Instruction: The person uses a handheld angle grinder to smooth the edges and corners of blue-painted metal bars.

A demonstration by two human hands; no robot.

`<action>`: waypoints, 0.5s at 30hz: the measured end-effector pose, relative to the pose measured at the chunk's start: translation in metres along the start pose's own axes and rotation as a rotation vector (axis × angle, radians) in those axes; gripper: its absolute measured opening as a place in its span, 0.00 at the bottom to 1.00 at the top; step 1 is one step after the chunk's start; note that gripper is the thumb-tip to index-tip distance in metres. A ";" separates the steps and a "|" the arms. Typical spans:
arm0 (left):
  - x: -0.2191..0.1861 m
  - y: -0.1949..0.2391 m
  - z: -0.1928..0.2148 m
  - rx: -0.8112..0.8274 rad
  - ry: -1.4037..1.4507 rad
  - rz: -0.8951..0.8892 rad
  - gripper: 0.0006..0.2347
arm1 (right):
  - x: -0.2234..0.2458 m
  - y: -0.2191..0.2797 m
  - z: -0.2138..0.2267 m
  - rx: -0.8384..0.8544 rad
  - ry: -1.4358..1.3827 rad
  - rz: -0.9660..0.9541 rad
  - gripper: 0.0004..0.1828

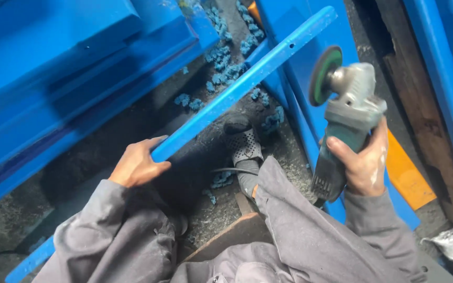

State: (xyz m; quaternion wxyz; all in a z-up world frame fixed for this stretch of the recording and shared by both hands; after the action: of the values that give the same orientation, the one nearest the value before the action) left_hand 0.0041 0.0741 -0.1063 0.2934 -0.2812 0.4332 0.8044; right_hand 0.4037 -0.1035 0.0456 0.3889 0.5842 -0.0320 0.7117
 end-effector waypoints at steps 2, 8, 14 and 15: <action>0.001 0.012 -0.005 -0.144 0.030 -0.134 0.32 | -0.001 -0.010 0.008 0.006 0.162 0.089 0.38; -0.015 0.027 -0.031 -0.302 -0.204 0.039 0.20 | 0.040 -0.025 -0.029 0.030 0.668 0.202 0.37; -0.013 0.008 -0.017 -0.330 -0.278 -0.070 0.20 | 0.053 -0.025 -0.072 0.237 0.805 0.328 0.41; -0.011 0.004 -0.017 -0.309 -0.294 -0.053 0.18 | 0.053 -0.024 -0.075 0.197 0.868 0.361 0.42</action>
State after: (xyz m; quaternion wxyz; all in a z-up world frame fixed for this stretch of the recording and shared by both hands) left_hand 0.0120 0.0546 -0.1038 0.3279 -0.2138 0.2499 0.8856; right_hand 0.3566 -0.0222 0.0572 0.1794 0.2522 0.1002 0.9456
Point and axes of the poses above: each hand's wrist, its own y-axis away from the middle knuckle, its own z-axis out of the back of the hand, x = y × z, the point moved 1 cm from there along -y, towards the middle knuckle, and after that the axes turned 10 degrees about -z, right-handed, at the moved point
